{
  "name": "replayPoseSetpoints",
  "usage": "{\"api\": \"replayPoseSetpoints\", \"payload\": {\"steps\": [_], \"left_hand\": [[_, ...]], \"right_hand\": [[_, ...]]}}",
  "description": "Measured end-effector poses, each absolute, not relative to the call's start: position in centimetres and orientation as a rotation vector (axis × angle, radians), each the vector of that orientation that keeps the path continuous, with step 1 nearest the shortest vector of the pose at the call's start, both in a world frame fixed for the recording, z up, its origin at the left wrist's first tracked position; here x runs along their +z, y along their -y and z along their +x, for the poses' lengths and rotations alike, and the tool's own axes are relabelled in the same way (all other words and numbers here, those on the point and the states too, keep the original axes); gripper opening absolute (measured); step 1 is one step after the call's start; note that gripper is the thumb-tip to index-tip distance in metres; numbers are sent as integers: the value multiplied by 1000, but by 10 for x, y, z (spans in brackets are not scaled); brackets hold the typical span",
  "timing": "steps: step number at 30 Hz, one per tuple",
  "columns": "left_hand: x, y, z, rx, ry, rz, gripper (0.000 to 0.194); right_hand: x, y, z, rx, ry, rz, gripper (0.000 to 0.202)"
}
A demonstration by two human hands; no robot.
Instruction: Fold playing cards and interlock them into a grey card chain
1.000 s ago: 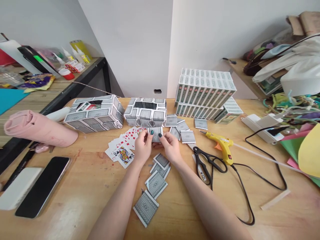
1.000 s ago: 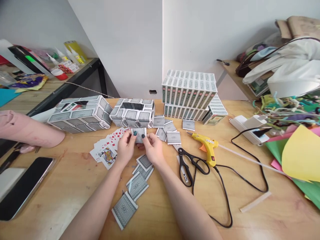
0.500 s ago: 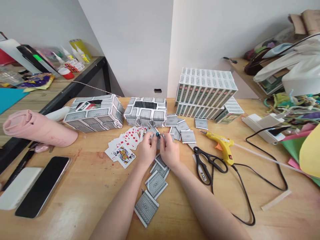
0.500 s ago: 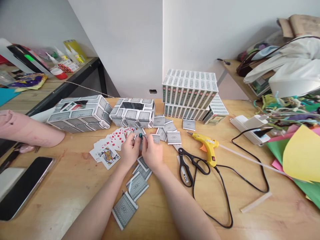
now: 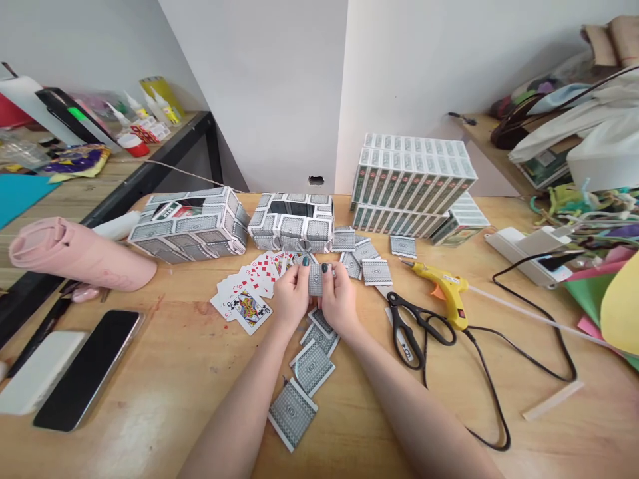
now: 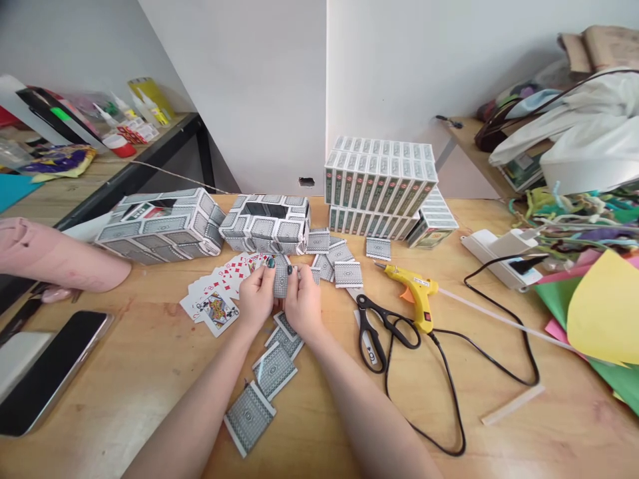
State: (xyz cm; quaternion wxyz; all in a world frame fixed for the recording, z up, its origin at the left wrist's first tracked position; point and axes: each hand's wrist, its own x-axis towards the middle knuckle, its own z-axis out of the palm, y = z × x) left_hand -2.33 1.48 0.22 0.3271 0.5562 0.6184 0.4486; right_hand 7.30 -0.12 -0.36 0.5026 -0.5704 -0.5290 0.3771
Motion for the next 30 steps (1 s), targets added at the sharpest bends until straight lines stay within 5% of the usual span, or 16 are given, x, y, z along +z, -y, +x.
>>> {"api": "replayPoseSetpoints", "payload": {"steps": [5, 12, 19, 25, 30], "left_hand": [[3, -14, -24, 1057, -1842, 1730, 47], [0, -11, -23, 1061, -1956, 1803, 50], [-2, -19, -38, 1381, -2056, 1786, 26], [-9, -21, -45, 1004, -2419, 1868, 53], [-6, -19, -41, 897, -2333, 1927, 47]], "right_hand": [[-5, 3, 81, 500, 1582, -1508, 27], [-5, 3, 81, 388, 1649, -1502, 32], [-7, -4, 86, 336, 1406, -1580, 27], [-9, -10, 89, 41, 1411, -1621, 32], [-8, -6, 86, 135, 1551, -1480, 27]]}}
